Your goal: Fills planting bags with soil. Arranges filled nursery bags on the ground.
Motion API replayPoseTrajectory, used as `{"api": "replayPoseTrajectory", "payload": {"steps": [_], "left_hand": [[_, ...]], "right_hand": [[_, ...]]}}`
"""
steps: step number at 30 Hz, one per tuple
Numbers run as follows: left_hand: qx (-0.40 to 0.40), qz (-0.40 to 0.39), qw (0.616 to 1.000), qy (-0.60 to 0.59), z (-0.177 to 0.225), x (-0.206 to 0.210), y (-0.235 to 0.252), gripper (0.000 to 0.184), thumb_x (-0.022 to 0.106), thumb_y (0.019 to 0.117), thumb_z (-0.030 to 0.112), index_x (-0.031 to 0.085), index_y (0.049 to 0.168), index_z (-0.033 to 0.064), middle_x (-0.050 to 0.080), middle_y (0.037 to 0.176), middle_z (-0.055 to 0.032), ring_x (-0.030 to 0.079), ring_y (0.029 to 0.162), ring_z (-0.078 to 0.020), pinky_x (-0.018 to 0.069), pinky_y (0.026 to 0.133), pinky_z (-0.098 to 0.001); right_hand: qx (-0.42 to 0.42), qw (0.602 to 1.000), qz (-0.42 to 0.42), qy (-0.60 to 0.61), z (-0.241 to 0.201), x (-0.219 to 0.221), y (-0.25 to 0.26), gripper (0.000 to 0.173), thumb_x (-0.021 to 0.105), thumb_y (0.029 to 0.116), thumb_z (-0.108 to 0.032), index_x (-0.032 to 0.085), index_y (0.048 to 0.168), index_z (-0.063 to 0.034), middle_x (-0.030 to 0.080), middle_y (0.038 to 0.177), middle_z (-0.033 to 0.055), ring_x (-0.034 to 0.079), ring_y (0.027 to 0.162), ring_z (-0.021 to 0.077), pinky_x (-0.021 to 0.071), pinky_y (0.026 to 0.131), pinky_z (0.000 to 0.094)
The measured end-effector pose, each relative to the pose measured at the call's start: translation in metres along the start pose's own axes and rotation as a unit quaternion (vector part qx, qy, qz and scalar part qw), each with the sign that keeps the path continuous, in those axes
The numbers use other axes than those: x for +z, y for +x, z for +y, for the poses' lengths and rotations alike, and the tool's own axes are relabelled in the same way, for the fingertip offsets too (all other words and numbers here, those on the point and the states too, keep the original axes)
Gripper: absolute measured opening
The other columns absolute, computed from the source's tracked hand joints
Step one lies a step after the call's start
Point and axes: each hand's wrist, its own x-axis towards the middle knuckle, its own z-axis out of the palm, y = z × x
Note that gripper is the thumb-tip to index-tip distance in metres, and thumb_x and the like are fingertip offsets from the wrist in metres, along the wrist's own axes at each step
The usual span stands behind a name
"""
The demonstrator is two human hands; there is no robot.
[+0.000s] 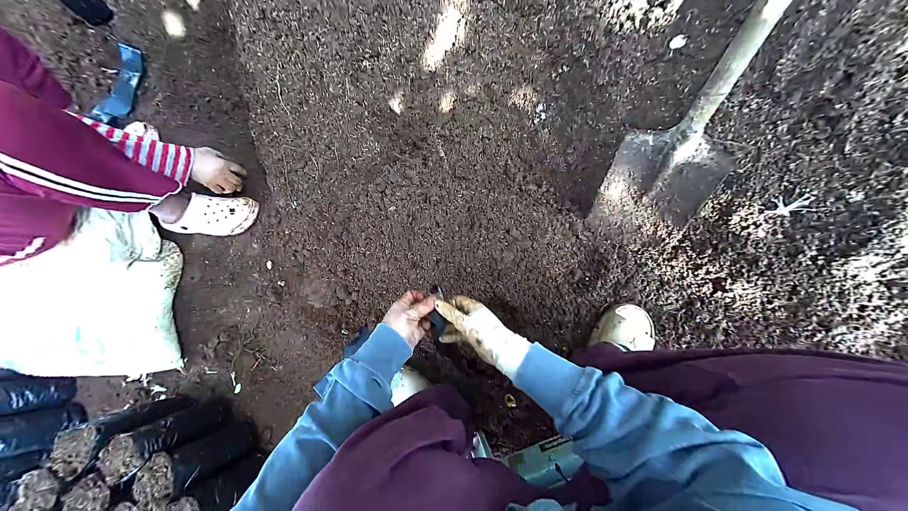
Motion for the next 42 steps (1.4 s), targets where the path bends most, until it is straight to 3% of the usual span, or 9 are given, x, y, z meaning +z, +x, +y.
{"api": "replayPoseTrajectory", "payload": {"steps": [4,7,12,15,22,28,32,36,42], "left_hand": [[0.031,0.027,0.992,-0.122,-0.008,0.002,-0.006,0.007,0.052,0.1062,0.008,0.05,0.112,0.011,0.061,0.08,0.0002,0.057,0.06,-0.0053,0.0497,0.054,-0.0202],[0.131,0.103,0.972,0.168,-0.018,-0.024,0.001,0.019,0.067,0.092,-0.002,0.052,0.104,0.001,0.056,0.08,-0.0041,0.051,0.062,-0.0094,0.0453,0.058,-0.0267],[0.123,0.038,0.818,0.56,-0.004,-0.019,-0.012,0.027,0.057,0.0968,0.001,0.072,0.117,0.0104,0.046,0.157,-0.0156,0.062,0.126,-0.037,0.0543,0.099,-0.0554],[0.144,0.021,0.764,0.629,0.003,-0.022,-0.015,0.054,0.054,0.0971,-0.005,0.061,0.145,0.0188,0.045,0.161,-0.0109,0.059,0.134,-0.0386,0.0498,0.105,-0.0598],[0.183,0.133,0.817,0.531,0.024,-0.081,-0.036,0.058,0.064,0.092,-0.001,0.057,0.149,0.0109,0.055,0.152,-0.015,0.056,0.138,-0.0356,0.045,0.112,-0.0612],[0.167,0.173,0.86,0.449,0.016,-0.12,-0.059,0.057,0.063,0.0879,0.002,0.062,0.143,0.0153,0.063,0.142,-0.016,0.071,0.103,-0.037,0.0532,0.086,-0.0642],[0.141,0.137,0.89,0.412,-0.008,-0.121,-0.046,0.056,0.064,0.087,0.002,0.064,0.142,0.0164,0.064,0.141,-0.0127,0.072,0.099,-0.0322,0.056,0.083,-0.0591],[0.108,0.048,0.901,0.418,-0.028,-0.113,-0.034,0.064,0.068,0.0839,-0.002,0.06,0.145,0.0131,0.052,0.156,-0.012,0.062,0.13,-0.0339,0.0522,0.103,-0.0588],[-0.011,-0.089,0.898,0.43,-0.067,-0.089,-0.003,0.079,0.074,0.0857,0.007,0.042,0.158,0.0098,0.039,0.164,-0.0132,0.041,0.15,-0.0292,0.0353,0.122,-0.0521]], "right_hand": [[-0.042,0.99,0.006,-0.131,-0.013,-0.013,0.008,0.031,0.05,0.1099,-0.026,0.061,0.118,0.0024,0.066,0.103,0.0156,0.068,0.084,0.019,0.0582,0.079,0.0356],[-0.066,0.935,0.082,-0.338,-0.011,-0.041,0.016,0.033,0.05,0.1074,-0.023,0.068,0.118,0.0021,0.069,0.117,0.0217,0.067,0.11,0.0329,0.0516,0.098,0.0529],[-0.042,0.891,0.074,-0.446,-0.016,-0.052,0.026,0.03,0.055,0.1036,-0.025,0.068,0.116,-0.0021,0.067,0.124,0.0189,0.062,0.122,0.0329,0.0468,0.104,0.0548],[-0.004,0.959,0.009,-0.284,-0.001,-0.078,0.032,0.042,0.055,0.107,-0.035,0.063,0.131,-0.0009,0.068,0.123,0.0171,0.068,0.111,0.0261,0.0541,0.098,0.0455],[0.405,0.905,0.026,0.128,0.174,-0.098,0.018,0.103,0.013,0.0994,-0.077,0.033,0.152,0.0096,0.053,0.143,0.035,0.06,0.127,0.0446,0.0513,0.104,0.0531],[0.308,0.855,0.191,0.371,0.183,-0.053,0.046,0.096,0.015,0.0984,-0.079,0.015,0.161,-0.0058,0.051,0.147,0.0296,0.064,0.123,0.0354,0.0553,0.098,0.0412],[0.202,0.857,0.191,0.435,0.154,-0.03,0.079,0.094,0.013,0.0965,-0.081,0.02,0.162,-0.0147,0.038,0.159,0.022,0.048,0.14,0.0387,0.0476,0.106,0.0609],[0.106,0.846,0.195,0.484,0.12,-0.012,0.113,0.094,0.007,0.0909,-0.086,0.023,0.16,-0.0243,0.038,0.159,0.0143,0.039,0.144,0.0367,0.0393,0.104,0.0714],[-0.002,0.893,0.198,0.404,0.127,-0.011,0.133,0.056,0.019,0.111,-0.04,0.024,0.157,-0.0081,0.04,0.153,0.017,0.043,0.138,0.0259,0.0434,0.11,0.0518]]}}
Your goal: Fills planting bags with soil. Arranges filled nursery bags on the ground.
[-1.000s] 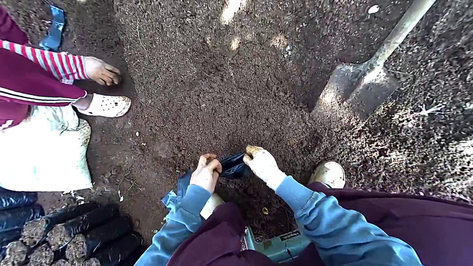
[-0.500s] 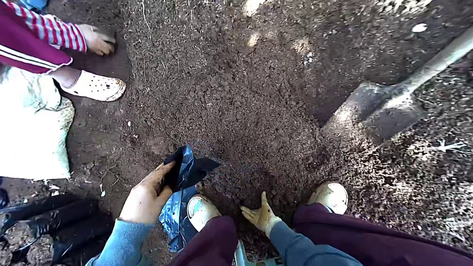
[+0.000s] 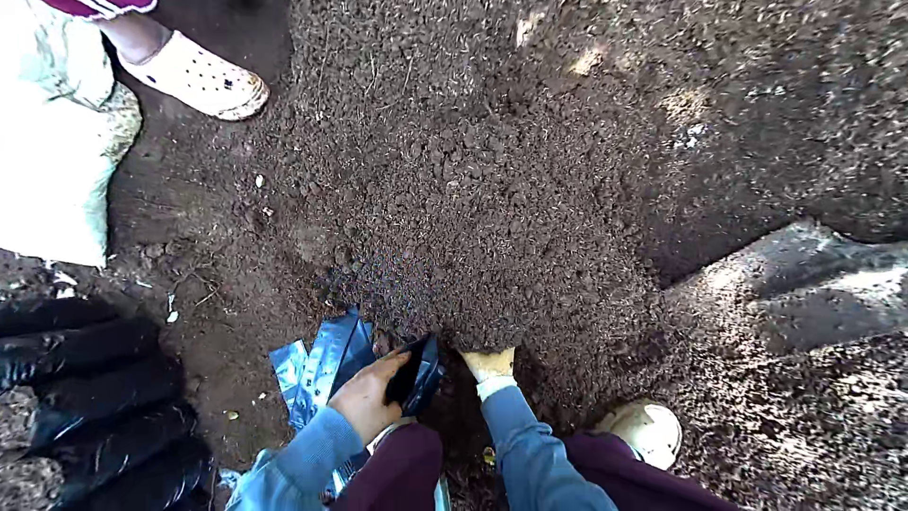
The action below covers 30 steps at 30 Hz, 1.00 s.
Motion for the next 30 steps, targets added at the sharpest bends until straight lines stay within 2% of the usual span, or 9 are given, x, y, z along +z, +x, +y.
{"api": "replayPoseTrajectory", "payload": {"steps": [3,6,10,12,17,19,22,27,30], "left_hand": [[-0.023,-0.02,1.0,0.003,0.006,0.022,0.019,0.079,0.073,0.089,0.011,0.038,0.16,0.0097,0.036,0.166,-0.0119,0.037,0.153,-0.0279,0.0301,0.124,-0.0525],[-0.048,-0.026,0.999,-0.002,0.023,0.031,0.027,0.078,0.071,0.0925,0.012,0.035,0.161,0.0102,0.034,0.167,-0.0122,0.036,0.153,-0.0275,0.031,0.124,-0.0504],[-0.027,0.008,0.999,-0.036,0.054,0.034,0.032,0.079,0.072,0.092,0.012,0.033,0.161,0.0072,0.037,0.165,-0.0154,0.04,0.151,-0.03,0.0331,0.123,-0.0508],[-0.001,0.044,0.997,-0.068,0.074,0.033,0.027,0.083,0.075,0.0899,0.009,0.032,0.161,0.0082,0.036,0.165,-0.0138,0.041,0.15,-0.0286,0.0338,0.123,-0.0494],[0.046,0.071,0.996,-0.04,0.093,0.029,0.026,0.093,0.074,0.0829,-0.004,0.029,0.163,0.0107,0.022,0.173,-0.0031,0.038,0.152,-0.0249,0.0369,0.121,-0.0493],[0.045,0.065,0.996,-0.032,0.094,0.032,0.03,0.092,0.076,0.0847,0.0,0.028,0.163,0.0086,0.022,0.172,-0.005,0.036,0.153,-0.0255,0.0358,0.122,-0.0495],[0.042,0.072,0.996,-0.038,0.096,0.032,0.034,0.089,0.076,0.0855,0.002,0.03,0.162,0.0055,0.027,0.17,-0.0099,0.037,0.153,-0.0284,0.0362,0.121,-0.0516],[0.068,0.091,0.993,-0.035,0.103,0.026,0.034,0.085,0.077,0.0879,0.008,0.033,0.161,0.0088,0.03,0.169,-0.0081,0.042,0.149,-0.0289,0.0409,0.117,-0.0543],[0.081,0.093,0.992,-0.019,0.106,0.022,0.032,0.081,0.076,0.0898,0.009,0.036,0.161,0.0122,0.029,0.17,-0.0051,0.045,0.147,-0.029,0.0423,0.116,-0.0549]], "right_hand": [[0.012,0.998,-0.002,-0.056,-0.01,-0.013,-0.009,0.055,0.019,0.1132,-0.034,0.022,0.158,-0.0031,0.037,0.155,0.0207,0.042,0.14,0.0273,0.0417,0.113,0.0484],[0.049,0.998,0.021,-0.044,-0.034,-0.018,-0.026,0.078,0.002,0.1033,-0.066,0.033,0.149,-0.0105,0.053,0.136,0.0139,0.054,0.12,0.024,0.0499,0.095,0.0505],[0.041,0.992,0.063,-0.099,-0.067,0.007,-0.078,0.075,0.0,0.1057,-0.06,0.032,0.149,-0.0076,0.052,0.134,0.0162,0.056,0.116,0.0229,0.0515,0.091,0.0455],[0.041,0.994,0.032,-0.094,-0.078,0.011,-0.099,0.071,0.001,0.1081,-0.056,0.024,0.158,-0.0097,0.044,0.149,0.0154,0.049,0.132,0.0232,0.0459,0.104,0.0463],[0.024,0.992,-0.103,-0.068,-0.092,0.01,-0.095,0.058,0.024,0.1074,-0.059,0.058,0.125,-0.0157,0.072,0.105,0.0059,0.071,0.096,0.019,0.061,0.079,0.0428],[-0.044,0.981,-0.103,-0.16,-0.097,0.018,-0.105,0.037,0.034,0.1121,-0.03,0.049,0.14,-0.011,0.067,0.117,0.009,0.068,0.103,0.018,0.0598,0.087,0.0401],[-0.169,0.938,-0.124,-0.277,-0.095,0.02,-0.111,0.058,0.055,0.0995,-0.003,0.035,0.154,-0.0048,0.052,0.146,0.0134,0.058,0.126,0.0165,0.0529,0.103,0.0359],[-0.201,0.78,-0.221,-0.549,-0.109,0.026,-0.121,0.049,0.042,0.1084,-0.019,0.043,0.153,0.0022,0.03,0.166,0.019,0.027,0.156,0.0206,0.0255,0.127,0.0351],[-0.164,0.764,-0.184,-0.597,-0.129,0.031,-0.126,0.046,0.048,0.1077,-0.02,0.048,0.151,-0.0054,0.039,0.162,0.0154,0.048,0.143,0.0211,0.0503,0.111,0.0389]]}}
